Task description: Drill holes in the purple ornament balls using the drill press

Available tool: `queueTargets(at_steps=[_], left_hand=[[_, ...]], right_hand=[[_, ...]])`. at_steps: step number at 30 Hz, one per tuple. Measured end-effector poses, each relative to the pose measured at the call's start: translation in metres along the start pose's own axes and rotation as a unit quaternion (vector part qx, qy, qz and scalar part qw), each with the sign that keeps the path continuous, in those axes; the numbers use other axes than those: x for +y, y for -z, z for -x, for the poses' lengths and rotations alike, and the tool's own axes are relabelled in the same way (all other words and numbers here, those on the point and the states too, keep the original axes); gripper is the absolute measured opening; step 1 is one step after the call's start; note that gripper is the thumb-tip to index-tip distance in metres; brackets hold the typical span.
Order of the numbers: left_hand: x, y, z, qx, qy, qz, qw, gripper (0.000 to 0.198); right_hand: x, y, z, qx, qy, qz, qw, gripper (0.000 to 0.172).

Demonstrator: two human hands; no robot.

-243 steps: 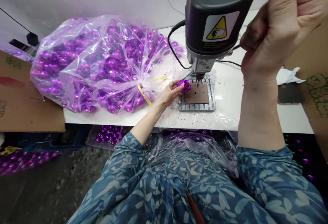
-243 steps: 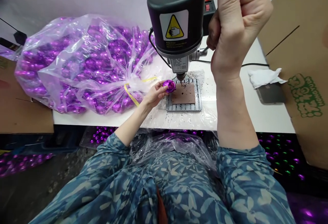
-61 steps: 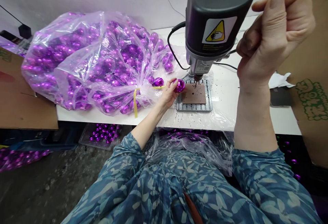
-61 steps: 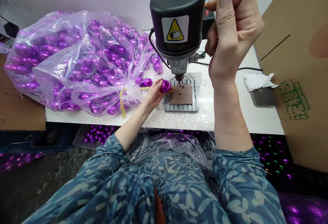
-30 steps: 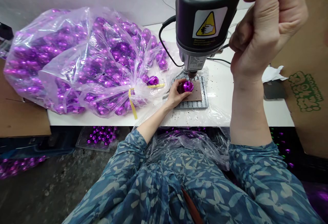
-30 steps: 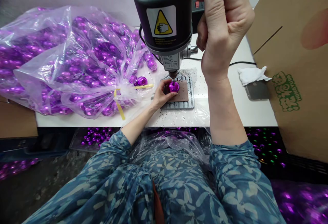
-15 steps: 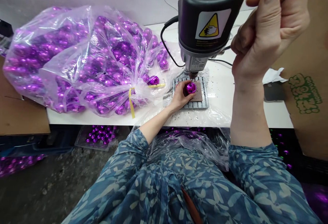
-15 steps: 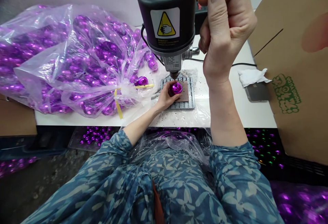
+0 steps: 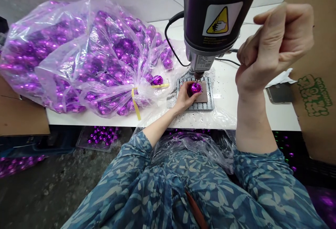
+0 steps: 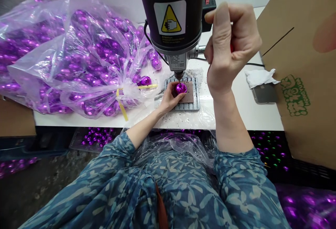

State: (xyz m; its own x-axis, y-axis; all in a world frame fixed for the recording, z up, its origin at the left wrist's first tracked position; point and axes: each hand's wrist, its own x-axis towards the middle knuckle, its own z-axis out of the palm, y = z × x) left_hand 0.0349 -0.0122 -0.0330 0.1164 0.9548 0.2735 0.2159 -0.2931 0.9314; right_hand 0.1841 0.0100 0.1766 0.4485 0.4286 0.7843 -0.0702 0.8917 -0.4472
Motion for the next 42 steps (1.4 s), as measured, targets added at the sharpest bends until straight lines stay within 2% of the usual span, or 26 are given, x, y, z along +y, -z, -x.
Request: queueTargets(at_steps=[9,19,26,29,32,35,39,42], left_hand=[[0.000,0.001,-0.001,-0.004,0.006,-0.007,1.000,0.061],[-0.002,-0.001,-0.001,0.000,0.000,-0.006,1.000,0.058],[-0.001,0.000,-0.001,0.005,-0.006,-0.001,1.000,0.059],[0.000,-0.001,-0.001,0.007,-0.008,-0.002,1.000,0.060],[0.000,-0.001,-0.001,0.009,-0.006,-0.006,1.000,0.061],[-0.001,-0.001,-0.002,0.009,-0.008,-0.005,1.000,0.060],[-0.001,-0.004,-0.004,0.005,-0.001,0.019,1.000,0.061],[0.005,-0.004,0.007,0.013,-0.006,0.026,1.000,0.059]], right_hand=[[0.011,0.013,0.020,0.016,0.049,0.033,0.998,0.044],[-0.003,0.023,0.044,-0.012,0.026,0.053,0.998,0.035],[0.025,0.030,0.046,0.033,0.078,0.070,0.994,0.043],[0.035,0.036,0.050,0.034,0.084,0.065,0.994,0.041],[0.037,0.040,0.053,0.027,0.086,0.059,0.994,0.049],[0.030,0.033,0.043,0.030,0.081,0.054,0.995,0.054],[0.014,0.006,0.007,0.031,0.043,0.056,0.997,0.043],[0.006,-0.010,-0.019,0.008,-0.011,0.023,1.000,0.054]])
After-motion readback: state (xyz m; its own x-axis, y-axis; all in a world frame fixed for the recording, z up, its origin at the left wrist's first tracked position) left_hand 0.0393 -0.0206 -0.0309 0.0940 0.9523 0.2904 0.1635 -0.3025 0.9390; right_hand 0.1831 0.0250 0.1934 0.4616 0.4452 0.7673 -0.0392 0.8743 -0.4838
